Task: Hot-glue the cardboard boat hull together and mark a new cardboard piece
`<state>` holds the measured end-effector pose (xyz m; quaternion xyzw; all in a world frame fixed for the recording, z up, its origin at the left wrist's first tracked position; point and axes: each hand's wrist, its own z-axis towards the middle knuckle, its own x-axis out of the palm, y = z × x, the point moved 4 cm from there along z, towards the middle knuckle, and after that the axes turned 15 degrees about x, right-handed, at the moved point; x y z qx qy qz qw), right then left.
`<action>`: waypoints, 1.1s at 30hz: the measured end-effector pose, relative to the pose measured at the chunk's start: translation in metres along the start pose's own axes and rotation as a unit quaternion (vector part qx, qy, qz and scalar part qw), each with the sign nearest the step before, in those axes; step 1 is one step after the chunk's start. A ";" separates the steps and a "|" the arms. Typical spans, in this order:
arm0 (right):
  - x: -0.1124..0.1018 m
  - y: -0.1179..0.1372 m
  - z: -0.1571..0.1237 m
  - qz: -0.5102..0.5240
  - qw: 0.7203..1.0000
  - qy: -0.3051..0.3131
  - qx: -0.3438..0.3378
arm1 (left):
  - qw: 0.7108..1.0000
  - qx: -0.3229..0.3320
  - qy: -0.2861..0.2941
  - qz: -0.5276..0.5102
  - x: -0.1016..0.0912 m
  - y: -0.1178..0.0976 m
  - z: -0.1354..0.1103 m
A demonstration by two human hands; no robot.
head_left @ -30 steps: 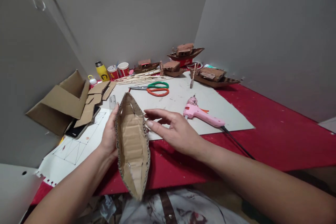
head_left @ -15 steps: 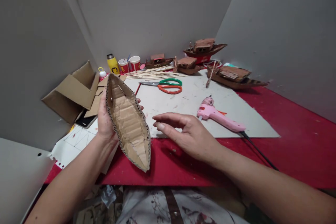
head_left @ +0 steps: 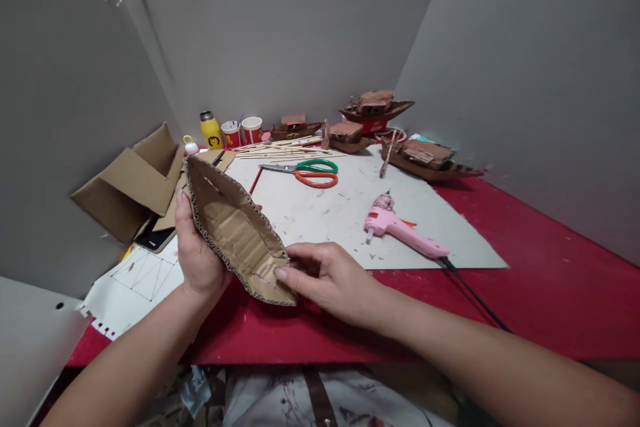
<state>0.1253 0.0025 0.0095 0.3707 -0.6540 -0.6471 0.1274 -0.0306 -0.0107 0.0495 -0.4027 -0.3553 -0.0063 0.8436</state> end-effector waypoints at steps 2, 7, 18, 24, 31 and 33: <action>-0.001 -0.002 0.002 -0.001 1.000 -0.021 0.001 | 1.000 0.006 0.010 0.001 -0.002 0.003 -0.004; -0.008 -0.005 0.006 -0.040 0.996 -0.079 -0.002 | 0.996 0.039 0.003 0.075 -0.010 0.009 -0.006; -0.041 -0.004 0.009 -0.134 0.951 -0.277 -0.026 | 0.974 -0.133 0.163 0.087 -0.001 0.023 -0.014; -0.041 -0.001 0.007 -0.162 0.940 -0.298 -0.033 | 0.942 -0.127 0.249 0.187 0.000 0.030 -0.023; -0.037 0.004 0.006 -0.179 0.941 -0.281 -0.056 | 0.923 -0.158 0.285 0.202 0.005 0.031 -0.027; -0.037 0.004 0.005 -0.180 0.941 -0.281 -0.063 | 0.915 -0.177 0.305 0.198 0.006 0.032 -0.030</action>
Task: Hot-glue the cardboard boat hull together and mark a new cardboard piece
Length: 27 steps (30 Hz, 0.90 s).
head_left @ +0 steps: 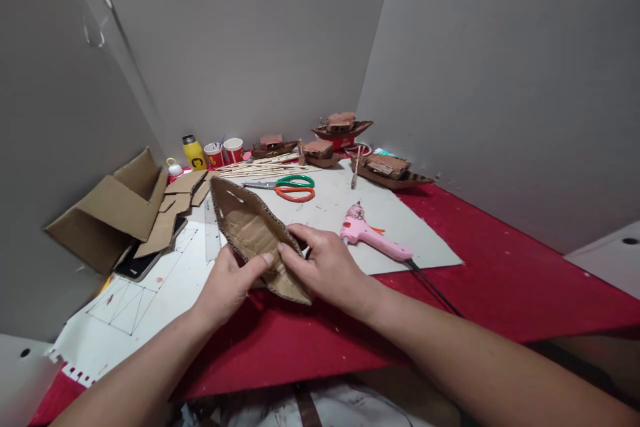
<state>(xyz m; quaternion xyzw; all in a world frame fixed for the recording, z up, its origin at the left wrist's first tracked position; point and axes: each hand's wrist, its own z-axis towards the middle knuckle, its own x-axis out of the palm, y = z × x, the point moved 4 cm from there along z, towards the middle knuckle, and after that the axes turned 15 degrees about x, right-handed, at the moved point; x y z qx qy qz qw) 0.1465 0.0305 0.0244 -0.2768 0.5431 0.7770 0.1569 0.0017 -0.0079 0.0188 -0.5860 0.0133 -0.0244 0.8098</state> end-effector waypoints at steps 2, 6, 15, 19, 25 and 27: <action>0.000 0.000 0.000 0.001 1.000 0.005 -0.004 | 1.000 -0.010 0.013 -0.004 0.003 0.002 -0.001; -0.001 -0.001 0.001 0.005 1.000 0.019 -0.005 | 1.000 -0.019 -0.001 -0.006 0.003 0.006 0.000; 0.001 -0.002 0.000 0.029 0.997 0.057 0.042 | 0.994 -0.004 -0.102 0.027 -0.011 0.010 0.003; 0.000 -0.006 0.004 0.045 0.996 0.054 0.050 | 0.991 -0.019 -0.128 0.027 -0.018 0.008 0.006; -0.012 -0.020 0.021 0.034 0.995 0.013 0.090 | 0.974 0.009 -0.225 -0.033 -0.039 -0.001 0.014; -0.012 -0.025 0.026 -0.018 0.995 0.019 0.095 | 0.968 -0.006 -0.241 -0.074 -0.042 -0.001 0.016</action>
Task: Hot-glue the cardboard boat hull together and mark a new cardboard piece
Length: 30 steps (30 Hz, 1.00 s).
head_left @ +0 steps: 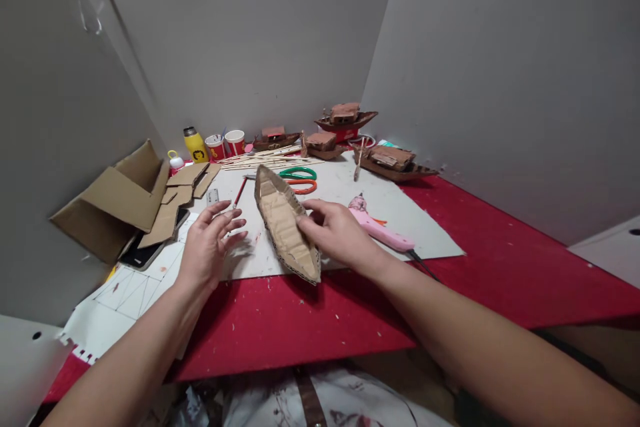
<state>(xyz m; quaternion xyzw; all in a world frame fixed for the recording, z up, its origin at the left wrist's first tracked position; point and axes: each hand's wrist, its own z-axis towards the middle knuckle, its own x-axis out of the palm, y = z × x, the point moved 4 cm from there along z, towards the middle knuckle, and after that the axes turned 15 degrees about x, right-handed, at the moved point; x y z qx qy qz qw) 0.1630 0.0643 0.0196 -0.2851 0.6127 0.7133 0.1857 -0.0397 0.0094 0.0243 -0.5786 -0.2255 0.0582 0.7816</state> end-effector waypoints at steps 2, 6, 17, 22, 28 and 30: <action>0.003 -0.003 0.004 -0.076 0.997 0.007 0.000 | 0.999 -0.021 -0.013 -0.030 -0.001 0.000 0.001; 0.007 -0.006 0.004 -0.141 0.990 -0.008 0.000 | 0.997 -0.038 -0.004 -0.074 0.001 -0.004 -0.001; 0.011 0.030 -0.039 -0.006 0.974 -0.055 -0.221 | 0.973 -0.029 0.189 -0.130 0.028 -0.018 -0.041; 0.010 0.025 -0.035 -0.012 0.986 -0.044 -0.160 | 0.973 -0.019 0.199 -0.111 0.030 -0.016 -0.046; 0.011 0.023 -0.036 0.015 0.985 -0.011 -0.171 | 0.974 0.011 0.212 -0.077 0.030 -0.014 -0.049; 0.011 0.022 -0.036 0.037 0.985 -0.003 -0.167 | 0.972 0.032 0.226 -0.061 0.030 -0.012 -0.051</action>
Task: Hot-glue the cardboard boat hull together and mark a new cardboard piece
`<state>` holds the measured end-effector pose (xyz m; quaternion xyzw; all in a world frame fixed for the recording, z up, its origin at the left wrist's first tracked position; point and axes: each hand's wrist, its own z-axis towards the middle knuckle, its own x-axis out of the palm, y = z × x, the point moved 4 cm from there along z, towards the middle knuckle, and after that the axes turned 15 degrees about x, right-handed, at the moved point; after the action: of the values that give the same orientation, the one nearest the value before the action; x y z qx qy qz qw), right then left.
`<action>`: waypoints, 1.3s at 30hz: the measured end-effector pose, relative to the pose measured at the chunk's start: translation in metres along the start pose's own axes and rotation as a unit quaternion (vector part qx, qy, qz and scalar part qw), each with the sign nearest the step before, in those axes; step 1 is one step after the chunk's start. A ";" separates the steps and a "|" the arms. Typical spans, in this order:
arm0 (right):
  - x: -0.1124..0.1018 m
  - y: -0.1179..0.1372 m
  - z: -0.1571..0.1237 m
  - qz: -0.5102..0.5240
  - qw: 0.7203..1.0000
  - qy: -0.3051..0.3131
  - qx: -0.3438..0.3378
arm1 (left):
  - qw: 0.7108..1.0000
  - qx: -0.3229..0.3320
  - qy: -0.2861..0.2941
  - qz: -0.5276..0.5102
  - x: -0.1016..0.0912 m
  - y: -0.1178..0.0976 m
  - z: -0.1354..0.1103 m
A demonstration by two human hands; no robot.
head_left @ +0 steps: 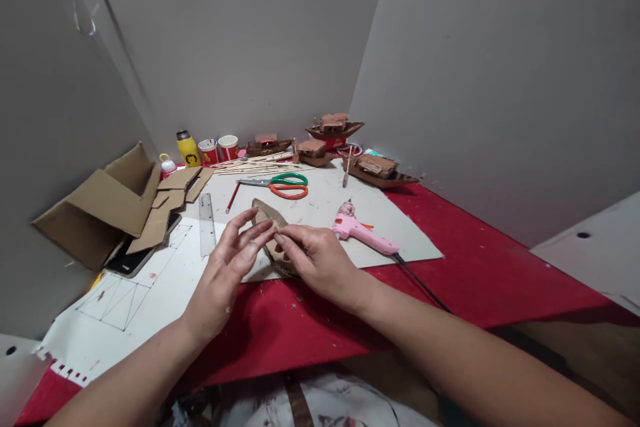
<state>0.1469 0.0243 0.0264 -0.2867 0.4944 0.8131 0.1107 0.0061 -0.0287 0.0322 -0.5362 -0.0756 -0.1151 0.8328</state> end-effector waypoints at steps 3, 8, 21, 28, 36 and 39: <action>0.000 -0.001 0.000 0.017 1.000 0.000 0.005 | 0.999 0.022 0.024 0.012 0.002 0.003 -0.003; -0.001 -0.001 0.000 -0.006 1.000 -0.009 -0.015 | 0.999 0.029 0.012 0.017 0.002 0.005 -0.004; -0.005 0.003 -0.003 -0.144 0.978 -0.095 -0.116 | 0.998 0.036 0.041 -0.039 0.009 0.010 -0.007; -0.008 0.004 -0.004 -0.100 0.980 -0.112 -0.134 | 0.996 0.041 0.046 -0.069 0.010 0.008 -0.007; -0.007 0.005 -0.005 -0.095 0.982 -0.108 -0.124 | 0.994 0.004 0.015 -0.108 0.009 0.007 -0.005; -0.006 0.003 -0.005 -0.118 0.981 -0.113 -0.109 | 0.990 -0.023 0.000 -0.138 0.011 0.007 -0.003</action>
<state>0.1522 0.0194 0.0308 -0.2592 0.3500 0.8705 0.2292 0.0186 -0.0294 0.0276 -0.5399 -0.1461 -0.2312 0.7961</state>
